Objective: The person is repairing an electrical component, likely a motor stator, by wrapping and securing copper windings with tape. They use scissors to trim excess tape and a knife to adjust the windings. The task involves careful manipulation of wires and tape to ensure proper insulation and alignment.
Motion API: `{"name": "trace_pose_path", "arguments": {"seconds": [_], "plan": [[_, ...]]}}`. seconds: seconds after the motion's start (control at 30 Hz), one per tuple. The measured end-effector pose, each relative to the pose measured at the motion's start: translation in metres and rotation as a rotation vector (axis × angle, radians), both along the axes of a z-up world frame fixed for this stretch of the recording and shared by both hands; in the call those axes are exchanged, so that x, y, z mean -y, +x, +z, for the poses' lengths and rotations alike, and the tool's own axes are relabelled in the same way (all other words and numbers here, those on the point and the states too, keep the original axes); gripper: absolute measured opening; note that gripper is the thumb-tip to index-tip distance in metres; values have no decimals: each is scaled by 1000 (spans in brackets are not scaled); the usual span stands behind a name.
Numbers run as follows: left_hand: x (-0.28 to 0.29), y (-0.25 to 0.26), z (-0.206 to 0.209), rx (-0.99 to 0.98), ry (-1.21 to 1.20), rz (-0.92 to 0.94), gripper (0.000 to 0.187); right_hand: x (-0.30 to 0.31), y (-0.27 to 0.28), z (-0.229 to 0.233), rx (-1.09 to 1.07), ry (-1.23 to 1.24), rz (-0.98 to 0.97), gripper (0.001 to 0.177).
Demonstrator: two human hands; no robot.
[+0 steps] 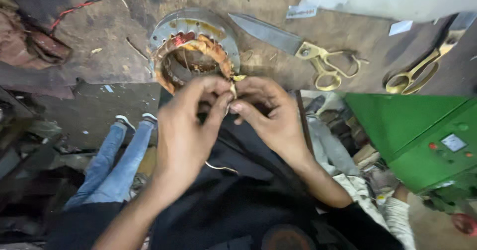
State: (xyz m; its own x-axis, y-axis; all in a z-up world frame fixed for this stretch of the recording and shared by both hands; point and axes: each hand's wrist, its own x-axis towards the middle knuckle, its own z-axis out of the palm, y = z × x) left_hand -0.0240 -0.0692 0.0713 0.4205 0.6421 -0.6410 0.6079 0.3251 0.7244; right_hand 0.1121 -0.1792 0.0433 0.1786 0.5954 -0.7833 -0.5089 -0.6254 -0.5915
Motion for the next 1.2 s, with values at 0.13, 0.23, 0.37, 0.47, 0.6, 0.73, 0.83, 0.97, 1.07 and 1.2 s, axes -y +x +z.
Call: {"name": "trace_pose_path", "arguments": {"seconds": [0.13,0.23,0.37,0.47,0.6,0.73,0.83,0.97,1.07,1.2], "plan": [[-9,-1,-2,-61,396,-274,31,-6,17,-13,3,-53,69,26],[-33,-4,-8,-51,415,-452,41,-16,15,-13,119,-109,195,21],[-50,-9,-14,12,380,-643,44,-19,2,-7,419,-43,266,19],[-65,-7,-20,63,397,-706,41,-26,-4,-7,573,-4,317,18],[-66,0,-23,25,470,-914,44,-23,-8,-3,642,-11,359,18],[-58,12,-24,-57,605,-938,39,-18,-2,-7,635,-13,351,18],[-47,14,-25,-132,598,-950,33,-11,2,-13,570,-33,343,16],[-33,12,-34,-217,791,-985,24,-7,11,-21,370,-47,256,15],[-21,3,-44,-201,867,-908,27,-3,16,-23,174,-10,170,18],[2,-9,-59,-160,875,-753,29,-2,18,-20,170,27,194,20]]}}
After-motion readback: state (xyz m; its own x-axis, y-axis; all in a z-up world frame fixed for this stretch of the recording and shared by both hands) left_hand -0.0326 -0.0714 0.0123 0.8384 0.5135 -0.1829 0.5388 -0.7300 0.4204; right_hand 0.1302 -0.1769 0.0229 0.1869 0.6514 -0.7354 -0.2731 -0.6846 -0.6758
